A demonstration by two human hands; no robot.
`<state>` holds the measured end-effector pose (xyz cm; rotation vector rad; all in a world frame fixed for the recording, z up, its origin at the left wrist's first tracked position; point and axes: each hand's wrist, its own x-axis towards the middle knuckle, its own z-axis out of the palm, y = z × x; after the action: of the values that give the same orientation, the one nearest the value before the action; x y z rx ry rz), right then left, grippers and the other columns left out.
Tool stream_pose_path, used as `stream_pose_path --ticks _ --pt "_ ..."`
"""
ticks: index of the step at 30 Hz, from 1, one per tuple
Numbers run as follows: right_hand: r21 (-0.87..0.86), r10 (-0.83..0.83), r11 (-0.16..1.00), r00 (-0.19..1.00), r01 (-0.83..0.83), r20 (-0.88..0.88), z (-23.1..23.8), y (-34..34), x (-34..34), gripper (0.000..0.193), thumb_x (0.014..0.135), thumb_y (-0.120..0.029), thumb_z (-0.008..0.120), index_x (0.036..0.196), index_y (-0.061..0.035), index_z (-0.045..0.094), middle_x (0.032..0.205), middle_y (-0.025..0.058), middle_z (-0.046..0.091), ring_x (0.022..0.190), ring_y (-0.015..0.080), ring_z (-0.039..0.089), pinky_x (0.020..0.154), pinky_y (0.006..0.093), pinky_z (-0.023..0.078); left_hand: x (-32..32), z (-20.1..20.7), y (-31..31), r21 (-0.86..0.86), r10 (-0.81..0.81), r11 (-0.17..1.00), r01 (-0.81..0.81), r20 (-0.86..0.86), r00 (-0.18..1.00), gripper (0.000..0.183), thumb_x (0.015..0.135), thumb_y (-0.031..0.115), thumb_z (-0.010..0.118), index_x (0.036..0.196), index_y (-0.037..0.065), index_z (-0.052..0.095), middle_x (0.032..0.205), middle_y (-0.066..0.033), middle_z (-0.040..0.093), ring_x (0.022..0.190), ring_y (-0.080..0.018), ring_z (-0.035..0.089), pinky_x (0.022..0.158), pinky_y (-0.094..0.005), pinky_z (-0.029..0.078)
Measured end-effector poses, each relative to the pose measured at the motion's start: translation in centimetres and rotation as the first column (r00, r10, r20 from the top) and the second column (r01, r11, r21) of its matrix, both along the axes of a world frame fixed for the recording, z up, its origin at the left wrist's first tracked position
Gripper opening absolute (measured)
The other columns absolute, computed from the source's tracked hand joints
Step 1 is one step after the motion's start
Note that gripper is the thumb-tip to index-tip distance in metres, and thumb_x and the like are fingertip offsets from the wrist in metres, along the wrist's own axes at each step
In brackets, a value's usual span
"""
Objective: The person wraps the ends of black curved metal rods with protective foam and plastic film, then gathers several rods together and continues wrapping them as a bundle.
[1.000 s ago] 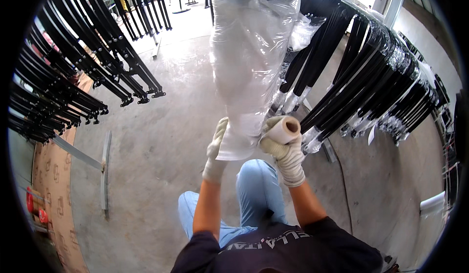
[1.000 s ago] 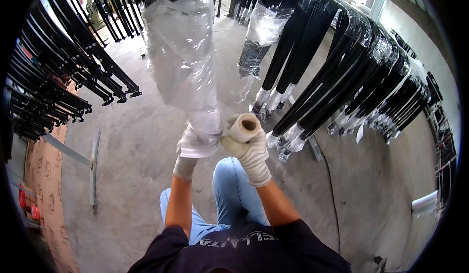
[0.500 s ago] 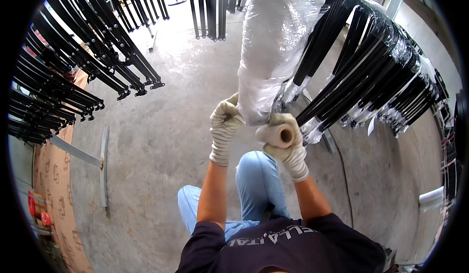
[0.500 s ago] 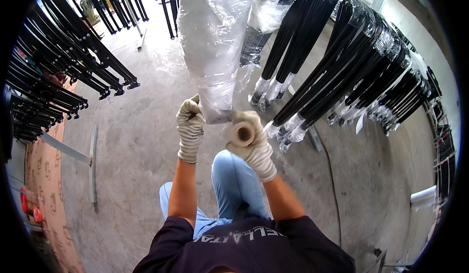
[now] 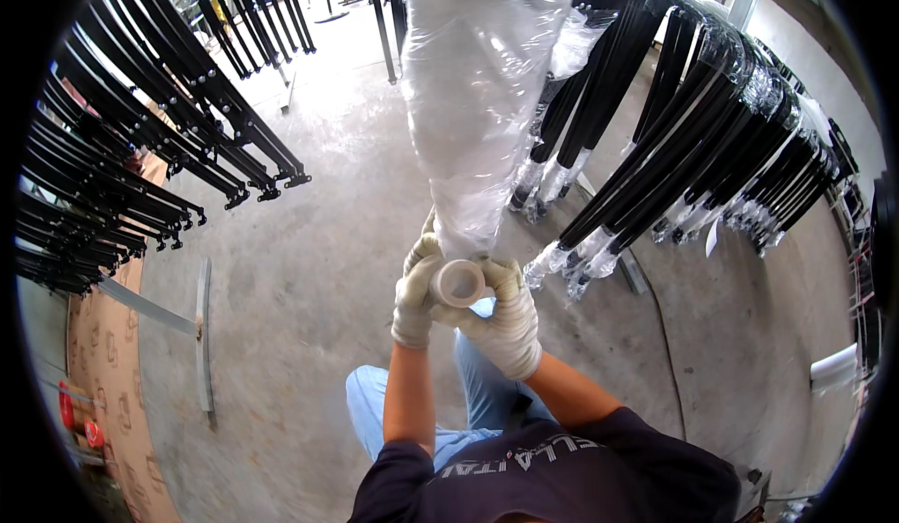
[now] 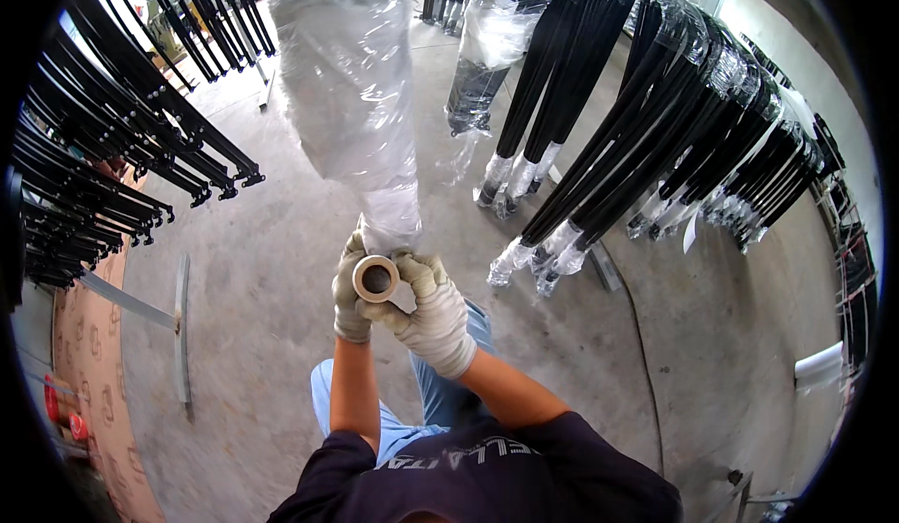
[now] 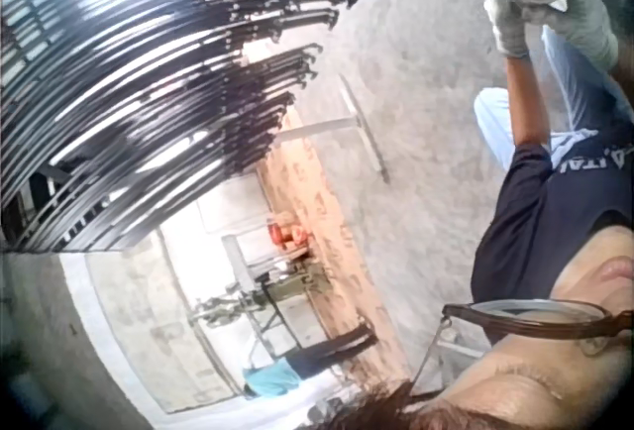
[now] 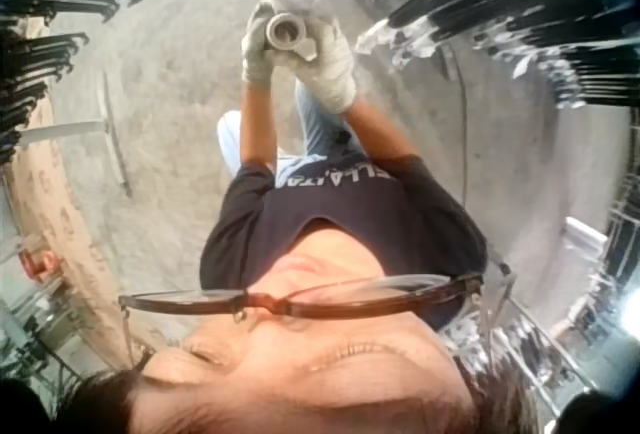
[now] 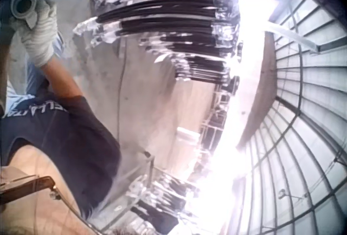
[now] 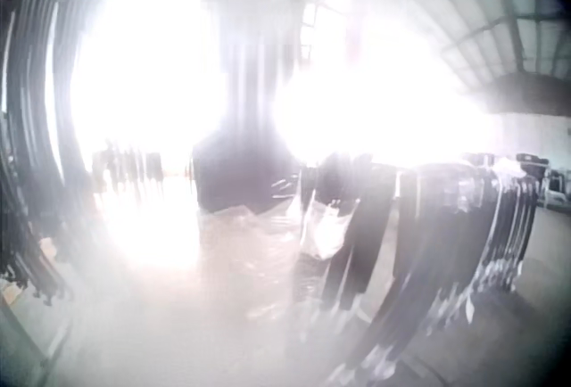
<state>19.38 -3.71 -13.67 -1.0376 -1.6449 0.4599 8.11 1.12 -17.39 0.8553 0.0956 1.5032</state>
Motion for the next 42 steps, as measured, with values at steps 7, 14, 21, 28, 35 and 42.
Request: stream_pose_path --ticks 7,14,21,28,35,42 --pt "-0.163 0.165 0.964 0.953 -0.211 -0.253 1.3 -0.4 0.7 0.038 0.074 -0.022 0.066 0.103 -0.0021 0.050 0.088 0.0117 0.060 0.084 0.0196 0.059 0.078 0.0303 0.046 -0.4 0.5 -0.8 0.312 0.397 0.907 -0.281 -0.420 0.816 0.059 0.056 0.007 0.074 0.106 0.007 0.044 0.113 -0.0060 0.045 0.094 -0.0140 0.048 0.082 -0.0283 0.042" --pt "-0.171 0.218 0.938 0.897 -0.302 -0.385 2.0 8.8 2.4 0.048 0.067 -0.020 0.070 0.106 -0.0009 0.049 0.093 0.0062 0.058 0.085 0.0124 0.054 0.073 0.0267 0.047 0.2 -0.2 -0.2 0.361 0.512 0.857 -0.367 -0.518 0.685 0.037 0.053 -0.002 0.067 0.087 0.004 0.051 0.104 -0.0070 0.050 0.093 -0.0145 0.052 0.073 -0.0247 0.044" --pt "-0.230 0.279 0.866 0.811 -0.443 -0.514 4.6 7.7 -0.1 0.061 0.060 -0.012 0.072 0.113 -0.0038 0.042 0.095 0.0031 0.056 0.086 0.0111 0.054 0.073 0.0254 0.047 0.7 -0.9 -2.3 0.638 0.863 0.461 -0.617 -0.486 0.142 0.040 0.056 0.005 0.072 0.091 0.002 0.053 0.094 -0.0129 0.059 0.094 -0.0185 0.055 0.075 -0.0254 0.044" --pt "-0.174 0.286 0.875 0.774 -0.451 -0.564 4.9 6.6 -0.1 0.056 0.061 -0.010 0.070 0.111 -0.0032 0.044 0.094 0.0027 0.057 0.085 0.0102 0.055 0.072 0.0257 0.047 0.9 0.3 -3.9 0.359 0.921 0.269 -0.894 -0.367 0.130 0.030 0.065 0.012 0.071 0.088 0.001 0.055 0.084 -0.0077 0.059 0.076 -0.0141 0.055 0.069 -0.0257 0.046" --pt "-0.158 0.313 0.862 0.750 -0.482 -0.582 5.3 5.3 0.4 0.053 0.058 -0.013 0.073 0.104 -0.0010 0.050 0.091 0.0046 0.059 0.082 0.0113 0.056 0.072 0.0262 0.047 2.1 1.1 -0.4 -0.210 0.691 0.670 -0.712 -0.173 0.702 0.036 0.081 0.032 0.058 0.098 0.001 0.053 0.087 -0.0055 0.058 0.077 -0.0110 0.054 0.068 -0.0234 0.045" --pt "-0.158 0.264 0.850 0.666 -0.503 -0.698 5.1 5.0 0.5 0.069 0.055 -0.020 0.079 0.111 0.0007 0.044 0.095 0.0084 0.058 0.084 0.0150 0.056 0.074 0.0272 0.047 4.8 -1.8 1.5 -0.088 0.533 0.811 -0.579 -0.299 0.792 0.044 0.084 0.022 0.054 0.119 0.002 0.037 0.102 -0.0089 0.055 0.094 -0.0134 0.051 0.073 -0.0248 0.048"
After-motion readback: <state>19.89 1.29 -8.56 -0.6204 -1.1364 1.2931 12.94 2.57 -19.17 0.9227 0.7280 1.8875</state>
